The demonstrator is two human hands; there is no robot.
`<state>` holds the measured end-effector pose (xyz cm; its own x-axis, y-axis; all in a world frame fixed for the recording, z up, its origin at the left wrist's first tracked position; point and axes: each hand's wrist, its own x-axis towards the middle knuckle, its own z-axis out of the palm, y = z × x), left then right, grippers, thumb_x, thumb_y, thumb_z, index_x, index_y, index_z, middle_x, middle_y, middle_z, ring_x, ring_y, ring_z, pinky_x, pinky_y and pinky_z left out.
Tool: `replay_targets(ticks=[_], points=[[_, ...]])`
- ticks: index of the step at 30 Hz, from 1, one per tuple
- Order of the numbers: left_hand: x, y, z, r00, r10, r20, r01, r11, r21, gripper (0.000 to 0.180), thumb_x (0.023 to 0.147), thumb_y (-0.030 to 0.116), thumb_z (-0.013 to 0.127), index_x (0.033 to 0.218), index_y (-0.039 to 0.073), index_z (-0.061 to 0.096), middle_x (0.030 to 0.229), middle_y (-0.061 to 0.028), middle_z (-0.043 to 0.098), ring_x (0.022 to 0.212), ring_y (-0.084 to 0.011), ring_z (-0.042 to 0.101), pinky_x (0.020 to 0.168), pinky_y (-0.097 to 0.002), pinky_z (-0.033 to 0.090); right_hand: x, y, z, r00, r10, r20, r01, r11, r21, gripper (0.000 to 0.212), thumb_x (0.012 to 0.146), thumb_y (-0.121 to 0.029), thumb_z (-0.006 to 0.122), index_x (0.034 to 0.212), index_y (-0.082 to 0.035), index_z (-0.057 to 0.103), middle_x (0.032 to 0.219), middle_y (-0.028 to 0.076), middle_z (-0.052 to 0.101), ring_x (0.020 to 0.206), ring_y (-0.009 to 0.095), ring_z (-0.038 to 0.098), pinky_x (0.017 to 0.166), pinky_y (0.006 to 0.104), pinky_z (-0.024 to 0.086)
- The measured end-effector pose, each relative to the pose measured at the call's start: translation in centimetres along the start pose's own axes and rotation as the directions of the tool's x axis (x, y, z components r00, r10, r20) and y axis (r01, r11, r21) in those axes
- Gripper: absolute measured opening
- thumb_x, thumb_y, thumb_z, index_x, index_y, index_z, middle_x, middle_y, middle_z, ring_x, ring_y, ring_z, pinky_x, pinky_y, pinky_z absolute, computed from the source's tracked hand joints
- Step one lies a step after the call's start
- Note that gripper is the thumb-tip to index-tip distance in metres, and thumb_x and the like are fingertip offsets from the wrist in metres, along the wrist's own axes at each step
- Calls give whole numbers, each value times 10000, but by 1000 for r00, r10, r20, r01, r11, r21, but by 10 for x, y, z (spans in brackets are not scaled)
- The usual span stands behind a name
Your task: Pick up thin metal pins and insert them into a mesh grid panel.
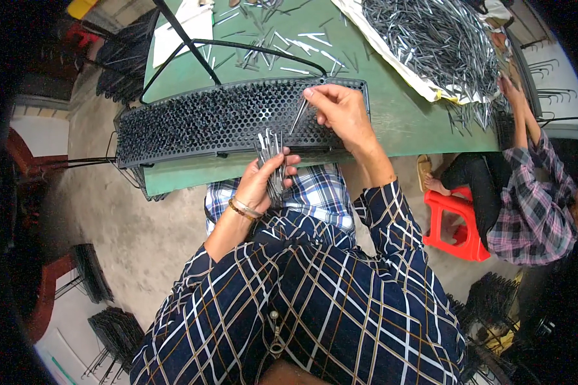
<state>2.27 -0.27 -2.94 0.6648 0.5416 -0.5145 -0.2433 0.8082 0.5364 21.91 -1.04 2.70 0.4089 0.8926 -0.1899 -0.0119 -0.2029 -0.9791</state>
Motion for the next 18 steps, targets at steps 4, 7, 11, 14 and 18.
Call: replay_targets(ticks=[4, 7, 11, 14, 18], points=[[0, 3, 4, 999, -36, 4, 37, 997, -66, 244, 883, 174, 590, 1071, 23, 548, 955, -137, 645, 779, -156, 633, 580, -254, 534, -6, -2, 4, 984, 46, 170, -35, 997, -67, 230, 821, -230, 680, 898, -13, 678, 626, -31, 572, 496, 23, 451, 445, 169, 337], [-2, 2, 8, 1000, 8, 11, -9, 998, 62, 226, 881, 174, 593, 1048, 24, 561, 938, -123, 647, 775, -149, 631, 573, -255, 536, -11, 9, 11, 953, 116, 280, -106, 993, -53, 252, 800, -234, 702, 885, 2, 682, 649, -15, 594, 493, 31, 441, 441, 174, 337], [-2, 0, 5, 1000, -21, 17, 19, 997, 76, 210, 876, 172, 602, 1026, 28, 571, 905, -107, 646, 756, -141, 626, 556, -256, 533, -11, 13, 11, 970, 146, 193, -136, 989, -61, 215, 810, -219, 694, 867, -12, 677, 666, -13, 586, 478, 25, 430, 424, 179, 305], [-1, -1, 4, 999, -29, -17, 30, 995, 100, 199, 886, 173, 585, 1033, 38, 576, 889, -82, 648, 728, -137, 629, 550, -246, 540, -10, 19, 7, 971, 103, 216, -93, 994, -57, 208, 818, -216, 685, 866, -14, 669, 655, -23, 577, 484, 24, 436, 426, 178, 312], [-2, -1, 6, 997, -37, -63, 43, 994, 101, 204, 872, 175, 608, 1020, 37, 578, 880, -78, 641, 731, -125, 616, 554, -241, 527, 1, 12, 2, 991, -109, 82, 113, 992, -47, 188, 850, -201, 647, 884, -17, 651, 624, -44, 546, 519, 21, 461, 461, 165, 342]])
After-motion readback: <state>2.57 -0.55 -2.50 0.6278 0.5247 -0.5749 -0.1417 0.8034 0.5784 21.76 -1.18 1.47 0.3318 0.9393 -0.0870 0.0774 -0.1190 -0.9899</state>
